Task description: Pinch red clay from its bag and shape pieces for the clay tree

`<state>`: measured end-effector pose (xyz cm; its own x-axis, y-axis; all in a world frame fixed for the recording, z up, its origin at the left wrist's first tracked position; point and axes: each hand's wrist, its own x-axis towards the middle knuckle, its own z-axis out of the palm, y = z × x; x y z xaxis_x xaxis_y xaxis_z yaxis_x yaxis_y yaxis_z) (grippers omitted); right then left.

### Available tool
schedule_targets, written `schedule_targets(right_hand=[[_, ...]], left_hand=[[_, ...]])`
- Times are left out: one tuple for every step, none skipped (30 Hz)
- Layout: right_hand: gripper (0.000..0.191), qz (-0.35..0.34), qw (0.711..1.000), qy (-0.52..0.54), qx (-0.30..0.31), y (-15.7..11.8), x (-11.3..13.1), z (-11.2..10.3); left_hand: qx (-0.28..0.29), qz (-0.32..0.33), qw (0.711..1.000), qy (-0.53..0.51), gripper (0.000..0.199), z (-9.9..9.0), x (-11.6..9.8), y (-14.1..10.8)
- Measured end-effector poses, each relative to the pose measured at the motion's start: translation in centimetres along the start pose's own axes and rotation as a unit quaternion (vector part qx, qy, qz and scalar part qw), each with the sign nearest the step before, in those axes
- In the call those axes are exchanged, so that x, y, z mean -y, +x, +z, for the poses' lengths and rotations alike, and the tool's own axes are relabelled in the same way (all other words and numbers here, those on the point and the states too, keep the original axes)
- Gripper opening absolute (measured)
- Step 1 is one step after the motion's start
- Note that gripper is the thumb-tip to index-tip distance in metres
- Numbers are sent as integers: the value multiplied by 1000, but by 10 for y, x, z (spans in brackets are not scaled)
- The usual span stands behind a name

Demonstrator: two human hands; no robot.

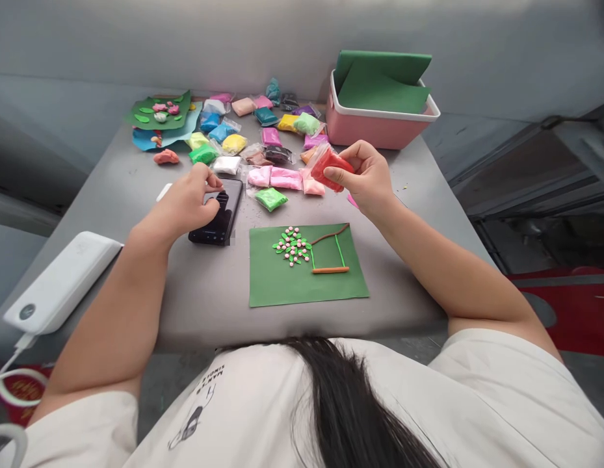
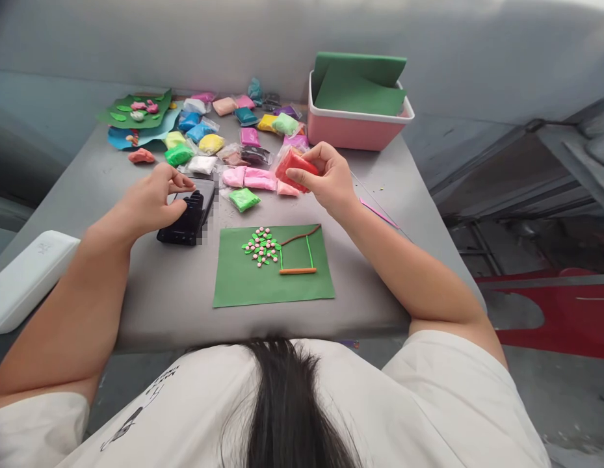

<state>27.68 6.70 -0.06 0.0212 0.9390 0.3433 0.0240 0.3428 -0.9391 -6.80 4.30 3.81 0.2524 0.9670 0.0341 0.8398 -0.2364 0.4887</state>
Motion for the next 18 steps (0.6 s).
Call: schedule_targets(right_hand=[[65,0,1000,0,-3,-1,1,0],[65,0,1000,2,-5,-3,3,1],[65,0,1000,4,-7,-4,4,1],[65,0,1000,7,-9,-6,4,1],[65,0,1000,10,-9,-7,5,1],[66,2,1000,12,-10,-8,5,0],[66,4,1000,13,-11,-9,5,0],[66,6,1000,14,-11,-10,6,-1],[65,9,1000,13,-12,-10,6,-2],[65,10,1000,13,-12,-11,6,-2],[65,12,1000,11,-12,-11,7,-3],[65,13,1000,8,-12,-12,7,-3],[65,15,1000,5,-12,-12,8,-3],[66,16,1000,3,-12,-12,8,-4],[66,17,1000,2,-12,-12,9,-4],[66,18,1000,1,-11,-12,9,-4],[67,17,1000,1,-10,-12,9,-4],[66,17,1000,0,-9,-12,9,-4]], left_hand=[[-9,5,1000,-6,33,-1,-1,-1],[-16,10,1000,-17,33,-1,-3,-1],[-21,13,999,-30,32,-3,-4,-2],[-21,13,999,-41,31,-4,-6,-4],[-17,10,999,-48,30,-5,-8,-5],[-11,6,999,-50,29,-7,-10,-6],[-2,1,999,-48,27,-8,-12,-8],[7,-6,999,-46,26,-9,-14,-10],[15,-14,999,-44,26,-10,-16,-11],[22,-21,999,-44,26,-10,-18,-12],[27,-26,998,-45,27,-10,-19,-13],[31,-31,998,-45,28,-10,-20,-13],[35,-34,998,-45,30,-10,-20,-13],[37,-36,998,-45,31,-9,-21,-13],[41,-39,997,-46,31,-8,-21,-12],[46,-41,997,-48,31,-8,-21,-12],[50,-42,997,-49,30,-7,-21,-11],[54,-43,996,-50,29,-8,-21,-11]])
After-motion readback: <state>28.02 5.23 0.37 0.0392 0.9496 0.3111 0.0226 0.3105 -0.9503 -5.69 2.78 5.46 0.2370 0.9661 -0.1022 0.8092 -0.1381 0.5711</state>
